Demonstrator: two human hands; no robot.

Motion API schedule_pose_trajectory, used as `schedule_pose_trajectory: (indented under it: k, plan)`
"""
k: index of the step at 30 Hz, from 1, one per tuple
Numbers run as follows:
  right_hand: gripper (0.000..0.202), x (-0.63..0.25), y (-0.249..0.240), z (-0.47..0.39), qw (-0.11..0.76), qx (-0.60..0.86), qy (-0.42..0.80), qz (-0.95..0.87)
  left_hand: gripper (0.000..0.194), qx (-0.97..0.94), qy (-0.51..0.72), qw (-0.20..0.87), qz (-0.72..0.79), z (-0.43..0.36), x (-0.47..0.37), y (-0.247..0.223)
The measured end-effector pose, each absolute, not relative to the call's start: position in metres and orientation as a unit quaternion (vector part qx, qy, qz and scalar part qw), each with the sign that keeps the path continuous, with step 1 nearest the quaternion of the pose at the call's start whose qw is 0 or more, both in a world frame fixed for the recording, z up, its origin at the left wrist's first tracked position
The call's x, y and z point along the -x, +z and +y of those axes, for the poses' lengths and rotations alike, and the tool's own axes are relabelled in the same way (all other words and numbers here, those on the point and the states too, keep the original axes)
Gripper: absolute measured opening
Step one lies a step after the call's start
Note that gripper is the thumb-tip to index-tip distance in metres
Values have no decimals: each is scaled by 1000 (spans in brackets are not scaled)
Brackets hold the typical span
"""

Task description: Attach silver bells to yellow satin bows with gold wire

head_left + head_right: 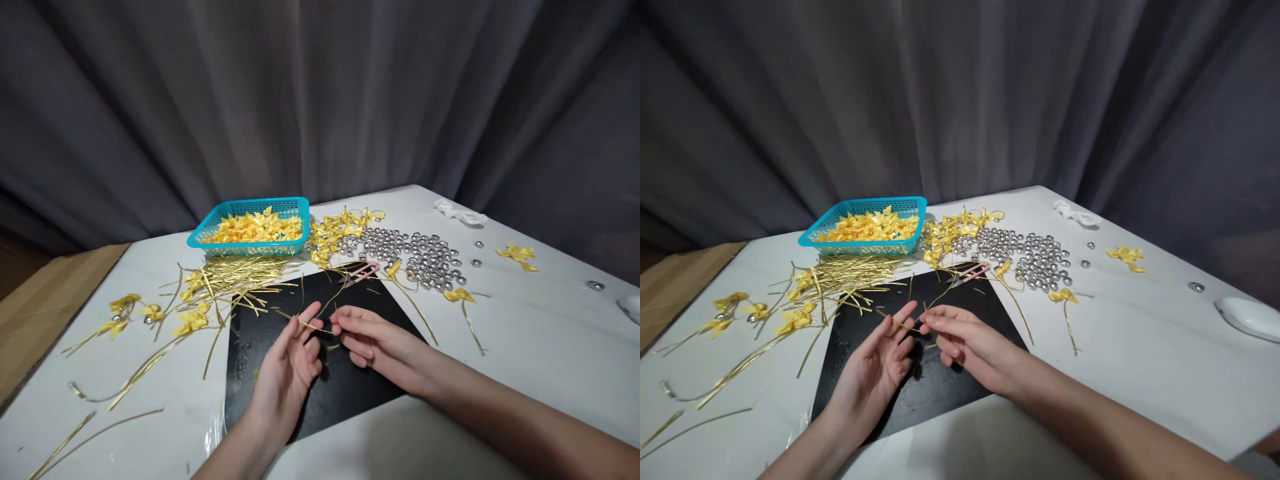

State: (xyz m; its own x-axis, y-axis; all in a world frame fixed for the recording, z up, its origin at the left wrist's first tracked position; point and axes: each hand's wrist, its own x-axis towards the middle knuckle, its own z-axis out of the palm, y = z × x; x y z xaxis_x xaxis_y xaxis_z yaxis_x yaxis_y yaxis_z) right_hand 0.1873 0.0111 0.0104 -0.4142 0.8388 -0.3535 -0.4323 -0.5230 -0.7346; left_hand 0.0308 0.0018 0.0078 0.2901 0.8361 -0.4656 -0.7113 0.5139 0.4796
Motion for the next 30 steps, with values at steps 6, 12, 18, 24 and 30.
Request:
schedule_pose_trajectory:
  k: [6, 12, 18, 24, 30]
  plan:
    - [27, -190, 11, 11, 403, 373, 786, -282, 24, -95, 493, 784, 366, 2, -31, 7]
    - [24, -187, 13, 10, 393, 380, 782, -299, 25, -73, 493, 800, 335, 3, -30, 8]
    - [25, -187, 13, 10, 379, 395, 760, -349, 38, -70, 473, 826, 299, 4, -28, 6]
    - [26, -189, 16, 11, 351, 374, 776, -366, 39, -107, 471, 811, 331, 1, -28, 10]
    - [25, -192, 13, 12, 359, 358, 786, -354, 53, -195, 448, 780, 390, -3, -32, 10]
